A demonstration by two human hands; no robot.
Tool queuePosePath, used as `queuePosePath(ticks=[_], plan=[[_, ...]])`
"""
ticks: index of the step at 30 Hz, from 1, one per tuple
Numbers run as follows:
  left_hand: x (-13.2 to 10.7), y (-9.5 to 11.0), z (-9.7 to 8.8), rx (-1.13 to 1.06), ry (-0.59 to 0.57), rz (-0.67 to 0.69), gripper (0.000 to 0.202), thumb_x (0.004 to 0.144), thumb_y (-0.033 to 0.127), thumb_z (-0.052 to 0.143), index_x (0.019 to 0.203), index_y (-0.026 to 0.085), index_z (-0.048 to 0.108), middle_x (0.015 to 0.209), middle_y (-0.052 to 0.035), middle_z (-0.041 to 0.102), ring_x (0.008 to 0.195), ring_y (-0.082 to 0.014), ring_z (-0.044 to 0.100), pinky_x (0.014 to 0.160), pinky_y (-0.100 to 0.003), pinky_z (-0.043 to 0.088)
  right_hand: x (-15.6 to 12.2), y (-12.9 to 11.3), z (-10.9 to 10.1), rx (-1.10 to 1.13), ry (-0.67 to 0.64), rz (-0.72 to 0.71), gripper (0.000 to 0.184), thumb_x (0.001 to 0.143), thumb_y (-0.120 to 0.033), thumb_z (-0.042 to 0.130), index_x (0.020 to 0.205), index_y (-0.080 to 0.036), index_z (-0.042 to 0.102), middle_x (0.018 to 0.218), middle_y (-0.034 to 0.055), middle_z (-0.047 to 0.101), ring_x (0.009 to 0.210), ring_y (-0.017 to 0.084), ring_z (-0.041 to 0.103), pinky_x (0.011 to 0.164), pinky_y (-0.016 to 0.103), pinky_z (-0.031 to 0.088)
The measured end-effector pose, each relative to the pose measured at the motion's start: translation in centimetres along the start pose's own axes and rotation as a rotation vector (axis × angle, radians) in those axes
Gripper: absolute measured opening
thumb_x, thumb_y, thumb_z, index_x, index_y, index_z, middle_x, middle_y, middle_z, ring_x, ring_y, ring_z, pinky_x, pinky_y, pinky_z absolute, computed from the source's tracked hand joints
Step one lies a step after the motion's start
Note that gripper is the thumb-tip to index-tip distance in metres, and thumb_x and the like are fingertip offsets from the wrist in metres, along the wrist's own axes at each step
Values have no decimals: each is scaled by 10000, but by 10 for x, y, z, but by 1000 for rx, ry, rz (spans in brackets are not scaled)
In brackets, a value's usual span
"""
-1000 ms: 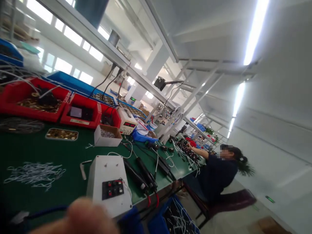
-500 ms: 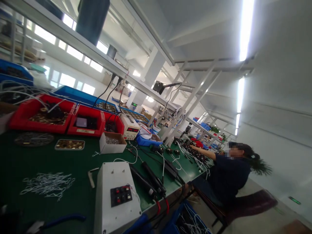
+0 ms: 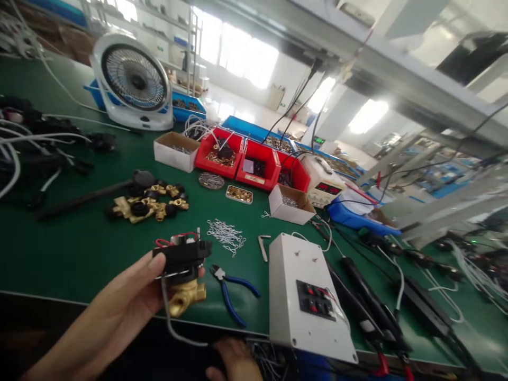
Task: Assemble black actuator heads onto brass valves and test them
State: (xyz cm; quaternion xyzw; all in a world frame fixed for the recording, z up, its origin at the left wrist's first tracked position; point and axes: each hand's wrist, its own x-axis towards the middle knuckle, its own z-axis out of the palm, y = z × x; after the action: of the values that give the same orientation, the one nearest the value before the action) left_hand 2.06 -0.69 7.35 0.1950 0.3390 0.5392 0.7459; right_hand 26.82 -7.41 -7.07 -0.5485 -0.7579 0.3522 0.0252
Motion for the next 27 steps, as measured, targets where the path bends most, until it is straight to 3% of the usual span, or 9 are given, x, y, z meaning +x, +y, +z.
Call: queuePosePath(ticks=[3, 11, 20, 24, 27], plan=[[-1, 2, 6, 29, -38, -1, 496, 866, 422, 689, 1278, 162, 595, 1092, -108, 734, 899, -213, 702, 747, -273, 570, 0, 13, 10, -133, 59, 49, 440, 832, -145, 601, 1258, -233, 665, 1294, 99, 656, 1204, 285, 611, 1023, 362, 494], [-3, 1, 12, 34, -112, -18, 505, 869, 437, 680, 1291, 176, 585, 1070, -100, 734, 849, -213, 709, 690, -268, 558, 2, 14, 20, -288, 261, 81, 517, 785, -78, 654, 1253, -297, 670, 1295, 58, 659, 1185, 309, 617, 1018, 416, 503], [-3, 4, 16, 25, -131, -15, 418, 861, 437, 694, 1165, 153, 650, 961, -83, 752, 868, -211, 720, 783, -292, 588, -1, 26, 21, -315, 214, -95, 416, 790, -64, 698, 1157, -259, 699, 1175, 55, 716, 1037, 258, 693, 895, 318, 559], [-5, 7, 23, 52, -69, -36, 484, 827, 450, 726, 1195, 146, 647, 967, -98, 763, 870, -234, 726, 769, -294, 590, 1, 23, 27, -305, 221, -179, 391, 797, -127, 732, 1159, -264, 683, 1086, 57, 728, 965, 248, 703, 836, 299, 553], [-9, 14, 16, 87, 34, -50, 502, 849, 436, 700, 1278, 193, 607, 1063, -76, 753, 996, -257, 702, 826, -313, 583, 2, 14, 33, -268, 233, -205, 269, 826, -228, 727, 1093, -246, 694, 892, 51, 730, 800, 228, 704, 724, 280, 538]])
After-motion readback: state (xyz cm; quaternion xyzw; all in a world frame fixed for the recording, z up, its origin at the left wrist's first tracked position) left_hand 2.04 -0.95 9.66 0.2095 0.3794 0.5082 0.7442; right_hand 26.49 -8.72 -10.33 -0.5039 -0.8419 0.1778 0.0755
